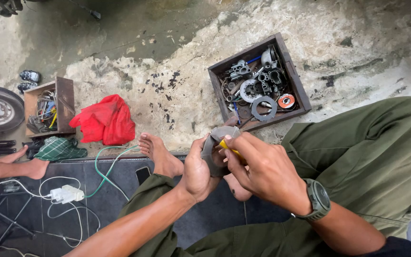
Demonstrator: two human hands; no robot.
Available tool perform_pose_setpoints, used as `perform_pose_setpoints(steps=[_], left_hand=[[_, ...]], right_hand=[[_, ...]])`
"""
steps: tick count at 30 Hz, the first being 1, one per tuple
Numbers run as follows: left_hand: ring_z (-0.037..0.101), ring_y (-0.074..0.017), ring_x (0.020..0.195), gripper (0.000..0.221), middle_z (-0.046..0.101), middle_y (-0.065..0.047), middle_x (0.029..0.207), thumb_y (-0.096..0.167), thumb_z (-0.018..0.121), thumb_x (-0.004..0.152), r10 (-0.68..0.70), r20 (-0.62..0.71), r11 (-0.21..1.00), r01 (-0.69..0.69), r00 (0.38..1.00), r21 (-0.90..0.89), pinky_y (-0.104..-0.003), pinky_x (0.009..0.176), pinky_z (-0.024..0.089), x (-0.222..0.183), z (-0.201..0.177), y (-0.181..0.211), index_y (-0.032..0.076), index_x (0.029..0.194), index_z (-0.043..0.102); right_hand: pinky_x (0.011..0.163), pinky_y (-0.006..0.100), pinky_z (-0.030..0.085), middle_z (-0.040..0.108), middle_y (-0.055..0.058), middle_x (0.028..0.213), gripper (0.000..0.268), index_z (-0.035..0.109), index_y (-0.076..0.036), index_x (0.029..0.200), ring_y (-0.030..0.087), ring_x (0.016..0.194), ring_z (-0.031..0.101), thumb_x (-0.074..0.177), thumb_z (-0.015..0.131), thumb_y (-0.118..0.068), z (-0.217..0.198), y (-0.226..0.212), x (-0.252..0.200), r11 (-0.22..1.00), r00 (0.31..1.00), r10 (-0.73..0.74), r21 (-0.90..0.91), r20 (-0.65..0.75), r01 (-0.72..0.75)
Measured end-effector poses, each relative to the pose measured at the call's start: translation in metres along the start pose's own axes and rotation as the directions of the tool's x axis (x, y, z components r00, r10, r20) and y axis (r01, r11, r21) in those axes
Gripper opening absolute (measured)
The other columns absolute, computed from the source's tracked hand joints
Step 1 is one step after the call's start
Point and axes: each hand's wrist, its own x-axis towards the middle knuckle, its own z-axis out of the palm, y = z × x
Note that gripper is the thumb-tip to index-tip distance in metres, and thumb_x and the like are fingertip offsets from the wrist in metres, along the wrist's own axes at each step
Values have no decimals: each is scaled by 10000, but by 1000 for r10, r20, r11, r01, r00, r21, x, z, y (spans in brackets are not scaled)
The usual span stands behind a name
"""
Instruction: Cleaning and sorting motorcycle engine parts using a small hand tool
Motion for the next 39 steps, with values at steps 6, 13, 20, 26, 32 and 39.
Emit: perform_pose_setpoints(steps=[6,13,20,26,32,39], left_hand=[[689,-279,903,489,739,-152,1059,436,486,1012,-3,56,998,0,998,59,-460,837,576,24,-54,-9,58,1208,726],[682,-253,985,545,717,-97,1140,412,425,1026,30,109,987,-47,994,152,-463,887,573,3,-18,-2,46,1359,653],[686,-289,954,521,729,-125,1102,452,466,1011,29,64,993,-36,998,108,-487,855,580,3,-18,-3,45,1226,711],[697,-303,992,590,733,-125,1123,534,450,995,6,85,989,-18,996,146,-500,858,592,-2,-15,2,64,1236,714],[692,-302,987,565,733,-107,1109,520,471,993,5,90,986,-20,996,165,-492,854,586,4,-27,-2,72,1242,709],[684,-295,977,551,720,-133,1103,501,471,1009,-8,56,985,-2,998,172,-460,805,585,4,-32,-5,58,1229,713]], right_hand=[[445,422,528,552,39,689,63,629,-187,940,317,561,666,951,664,-238,0,-1,-2,1000,1000,10,-21,1,-10],[449,441,526,563,51,702,64,625,-183,947,338,578,669,956,665,-232,2,6,-2,999,1000,21,-26,5,-21],[441,413,514,504,29,664,71,613,-201,920,322,524,634,948,674,-222,0,2,0,996,1000,-16,-85,-16,15],[431,417,507,492,29,648,84,611,-196,902,325,516,629,936,685,-218,0,0,-1,997,1000,-24,-74,0,24],[438,413,511,482,26,640,78,615,-194,895,325,517,626,945,673,-206,-3,-1,0,997,1000,-20,-78,-1,20],[442,431,514,491,35,644,69,620,-205,907,336,526,633,930,684,-215,-3,-2,-2,999,1000,-6,-53,31,8]])
